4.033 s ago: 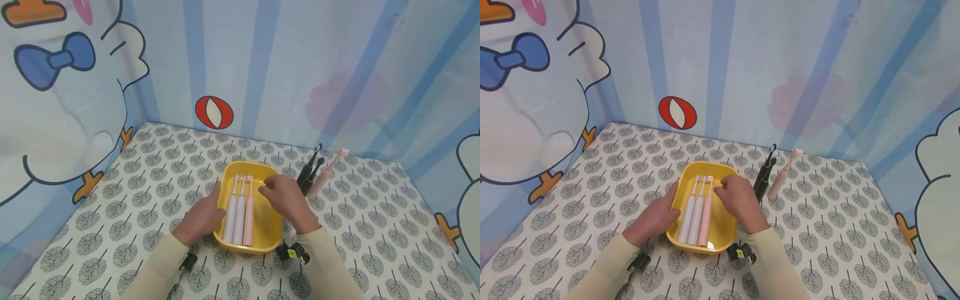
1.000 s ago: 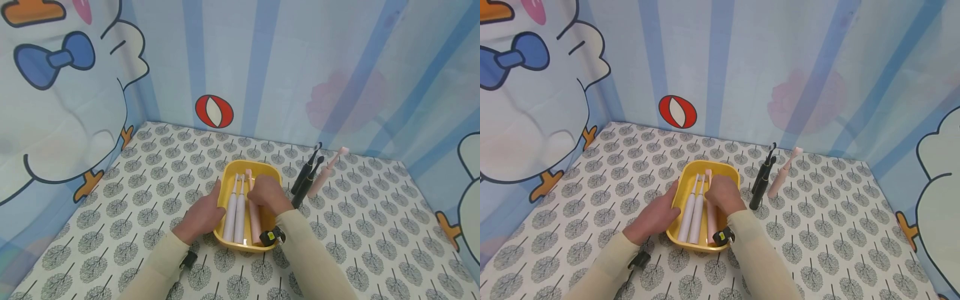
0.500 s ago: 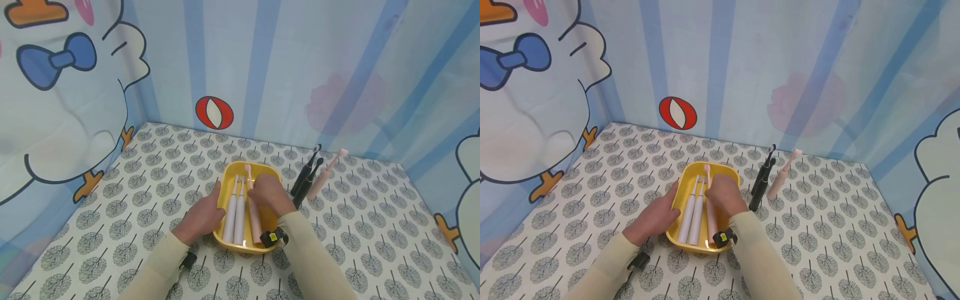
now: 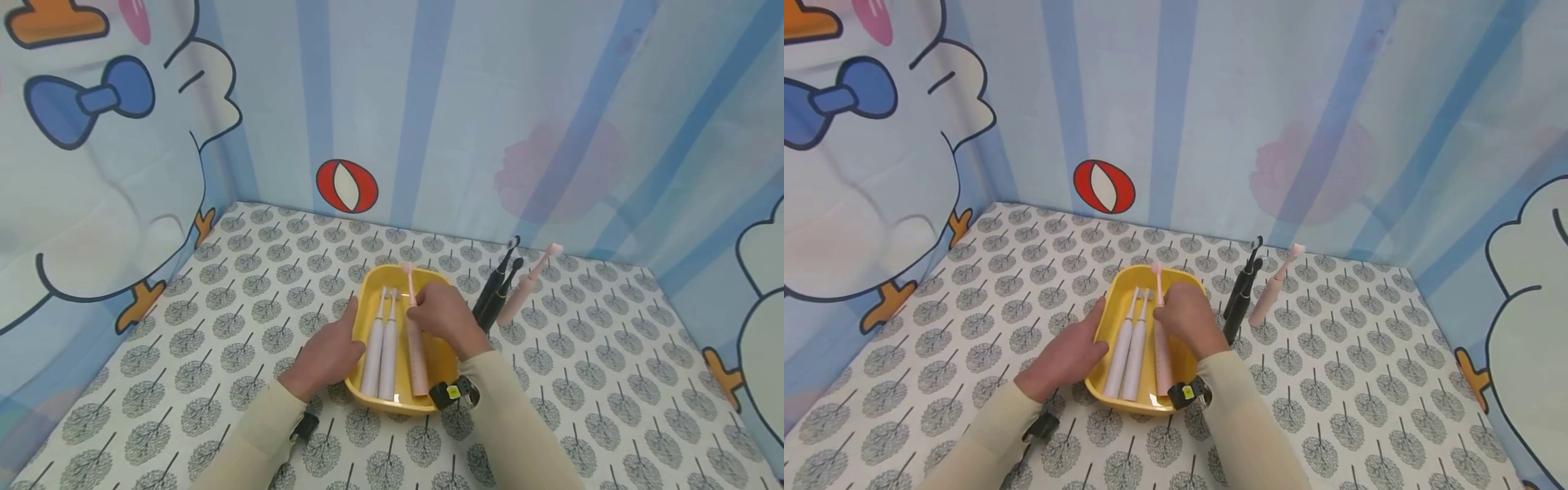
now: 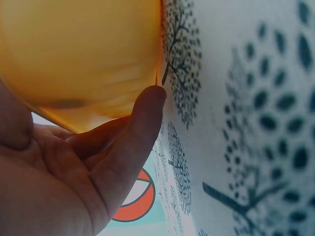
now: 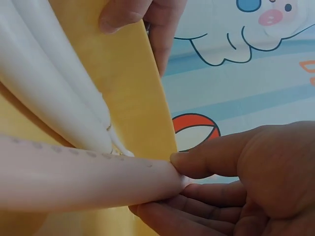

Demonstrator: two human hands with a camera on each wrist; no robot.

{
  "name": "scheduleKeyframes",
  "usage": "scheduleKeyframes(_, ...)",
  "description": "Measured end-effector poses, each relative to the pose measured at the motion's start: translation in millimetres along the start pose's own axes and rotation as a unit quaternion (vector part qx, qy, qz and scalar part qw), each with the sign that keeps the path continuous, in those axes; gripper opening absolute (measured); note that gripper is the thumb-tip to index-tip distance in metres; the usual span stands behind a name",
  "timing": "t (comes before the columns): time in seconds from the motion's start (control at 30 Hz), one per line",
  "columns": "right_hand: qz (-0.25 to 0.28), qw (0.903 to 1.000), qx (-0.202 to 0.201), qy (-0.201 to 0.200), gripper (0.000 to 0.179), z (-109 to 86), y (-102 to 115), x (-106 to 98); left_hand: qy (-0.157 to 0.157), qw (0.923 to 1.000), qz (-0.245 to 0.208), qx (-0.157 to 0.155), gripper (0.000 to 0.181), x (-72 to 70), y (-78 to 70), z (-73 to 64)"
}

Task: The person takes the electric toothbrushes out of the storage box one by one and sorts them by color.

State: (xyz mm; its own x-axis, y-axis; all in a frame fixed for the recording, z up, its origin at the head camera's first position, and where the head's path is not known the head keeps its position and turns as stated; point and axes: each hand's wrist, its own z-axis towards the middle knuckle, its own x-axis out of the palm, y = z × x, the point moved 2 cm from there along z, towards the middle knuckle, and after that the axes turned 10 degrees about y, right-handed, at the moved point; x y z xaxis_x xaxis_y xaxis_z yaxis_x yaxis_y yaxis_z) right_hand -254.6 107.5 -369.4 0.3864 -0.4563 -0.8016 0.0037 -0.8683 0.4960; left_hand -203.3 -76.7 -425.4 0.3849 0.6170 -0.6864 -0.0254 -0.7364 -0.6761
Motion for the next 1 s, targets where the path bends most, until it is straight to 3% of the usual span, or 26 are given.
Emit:
scheduleKeyframes(0.17, 0.011, 0.9998, -0.007, -0.015, 0.014, -4.2, -2, -1, -0.001, 1.0, -0.003, -0.003, 0.083, 0.5, 0.0, -0.7)
scheduleKeyframes(0.5, 0.044, 0.9976, -0.016, -0.05, 0.032, -15.8, 2, -10, -0.003, 1.0, -0.009, 0.002, 0.083, -0.2, -0.9, -0.2)
scheduleKeyframes(1.0, 0.064, 0.9865, -0.074, -0.131, 0.034, -35.0, 3, -16, -0.002, 0.9999, -0.013, 0.001, 0.084, 0.3, 0.5, 0.7)
